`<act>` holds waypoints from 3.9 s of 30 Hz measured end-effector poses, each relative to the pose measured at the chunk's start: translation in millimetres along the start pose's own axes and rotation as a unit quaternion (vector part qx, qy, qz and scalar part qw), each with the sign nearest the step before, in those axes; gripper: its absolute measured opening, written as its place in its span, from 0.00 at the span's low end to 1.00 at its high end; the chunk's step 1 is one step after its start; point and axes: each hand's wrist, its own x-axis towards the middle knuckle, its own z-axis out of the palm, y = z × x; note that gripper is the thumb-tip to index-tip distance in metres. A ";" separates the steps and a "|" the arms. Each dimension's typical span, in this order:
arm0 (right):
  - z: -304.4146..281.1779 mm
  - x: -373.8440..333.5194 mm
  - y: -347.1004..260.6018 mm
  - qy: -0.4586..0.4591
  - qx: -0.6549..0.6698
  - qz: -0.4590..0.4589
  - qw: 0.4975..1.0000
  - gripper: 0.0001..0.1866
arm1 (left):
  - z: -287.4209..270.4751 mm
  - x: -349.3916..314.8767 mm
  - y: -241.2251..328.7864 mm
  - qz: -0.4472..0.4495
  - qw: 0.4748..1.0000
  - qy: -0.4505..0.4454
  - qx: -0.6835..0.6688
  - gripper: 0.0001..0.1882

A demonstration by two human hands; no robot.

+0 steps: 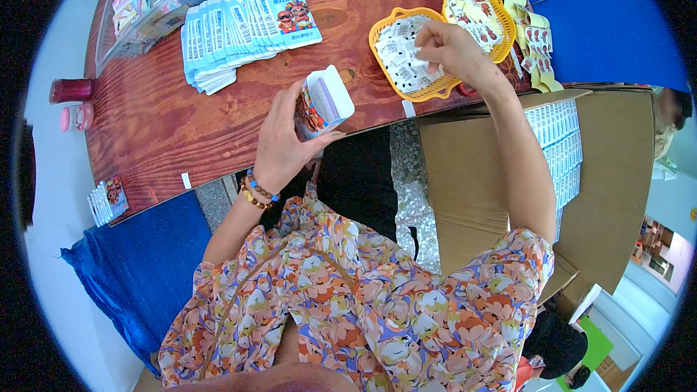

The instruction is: Packaging small toys and components into plastic containers and cardboard boxes.

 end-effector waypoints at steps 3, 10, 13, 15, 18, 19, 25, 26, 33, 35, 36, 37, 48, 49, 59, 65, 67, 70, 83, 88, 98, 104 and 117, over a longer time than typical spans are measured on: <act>1.5 -5.0 3.1 -0.062 -0.034 0.068 0.995 0.05 | 1.9 1.7 3.3 0.001 1.000 -0.012 -0.005 0.46; 22.9 5.3 10.5 -0.064 -0.136 0.071 0.986 0.06 | 3.5 0.7 4.3 0.003 1.000 -0.017 -0.010 0.47; 12.8 3.9 12.1 -0.056 -0.112 0.022 0.992 0.06 | -0.3 1.3 3.1 -0.006 1.000 -0.019 -0.006 0.47; 2.8 1.3 11.3 -0.059 -0.098 -0.004 0.993 0.05 | -0.4 1.5 1.5 0.001 1.000 -0.013 -0.005 0.47; -5.2 -3.1 6.1 -0.049 -0.043 0.006 0.998 0.04 | -0.5 3.6 2.1 0.007 1.000 -0.012 -0.006 0.47; -6.0 -5.4 2.3 -0.045 0.000 0.017 0.999 0.04 | -0.3 4.3 2.6 0.005 1.000 -0.015 -0.006 0.47; -1.8 -11.0 0.2 -0.001 0.036 -0.001 0.999 0.05 | 3.7 5.7 4.5 0.028 1.000 -0.010 -0.001 0.46; -5.4 -9.4 2.0 -0.014 0.002 0.006 1.000 0.05 | 3.8 5.6 5.6 0.027 1.000 -0.010 -0.001 0.46; -5.5 -5.4 20.8 -0.001 0.019 -0.034 0.999 0.06 | 5.4 5.6 7.2 0.028 0.999 -0.018 -0.002 0.47; -5.7 -6.7 17.4 -0.020 0.053 -0.003 0.998 0.07 | 5.7 5.7 7.5 0.031 0.999 -0.015 0.000 0.47; -6.1 -8.1 16.5 -0.020 0.053 -0.003 0.998 0.07 | 6.3 6.4 8.2 0.039 0.999 -0.013 0.003 0.47; -6.8 -9.6 15.9 -0.022 0.070 -0.004 0.997 0.07 | 7.1 7.3 8.9 0.047 0.999 -0.012 0.005 0.47; 23.3 -40.7 -70.3 -0.058 0.046 -0.043 0.996 0.06 | 15.7 29.5 25.1 0.071 0.988 0.028 0.133 0.44; 27.1 -39.6 -71.9 -0.075 0.021 -0.051 0.996 0.07 | 16.6 30.0 26.8 0.072 0.988 0.031 0.134 0.44; 32.1 -42.9 -73.6 -0.023 -0.036 -0.073 0.996 0.09 | 21.4 31.6 24.2 0.035 0.993 0.017 0.112 0.44; 2.8 -26.4 -24.1 0.000 -0.109 -0.095 0.989 0.13 | 16.1 25.0 3.3 0.008 0.997 0.030 0.077 0.43; 1.1 -20.6 -10.9 0.003 -0.297 -0.106 0.949 0.15 | 11.5 20.2 -4.2 0.010 0.997 0.035 0.073 0.43; -35.7 -4.5 1.4 0.195 -0.221 -0.037 0.955 0.17 | 5.7 14.2 -4.1 0.007 0.997 0.045 0.070 0.44; -94.5 49.8 74.5 0.236 -0.514 0.070 0.822 0.16 | 7.3 12.1 -1.9 0.005 0.998 0.037 0.045 0.45; -50.5 2.1 2.1 0.322 -0.193 -0.117 0.919 0.12 | 9.0 16.5 -6.9 0.005 0.997 0.054 0.056 0.43; 104.3 -37.2 -102.1 0.147 -0.159 -0.174 0.961 0.07 | 5.3 13.0 -0.5 0.002 0.992 0.098 0.082 0.45; 112.8 -34.7 -104.4 0.179 -0.246 -0.240 0.922 0.09 | -0.1 7.4 -7.8 -0.020 0.989 0.124 0.079 0.44; 117.7 -38.8 -102.5 0.153 -0.165 -0.281 0.933 0.12 | -3.7 11.1 -13.2 -0.069 0.987 0.128 0.063 0.45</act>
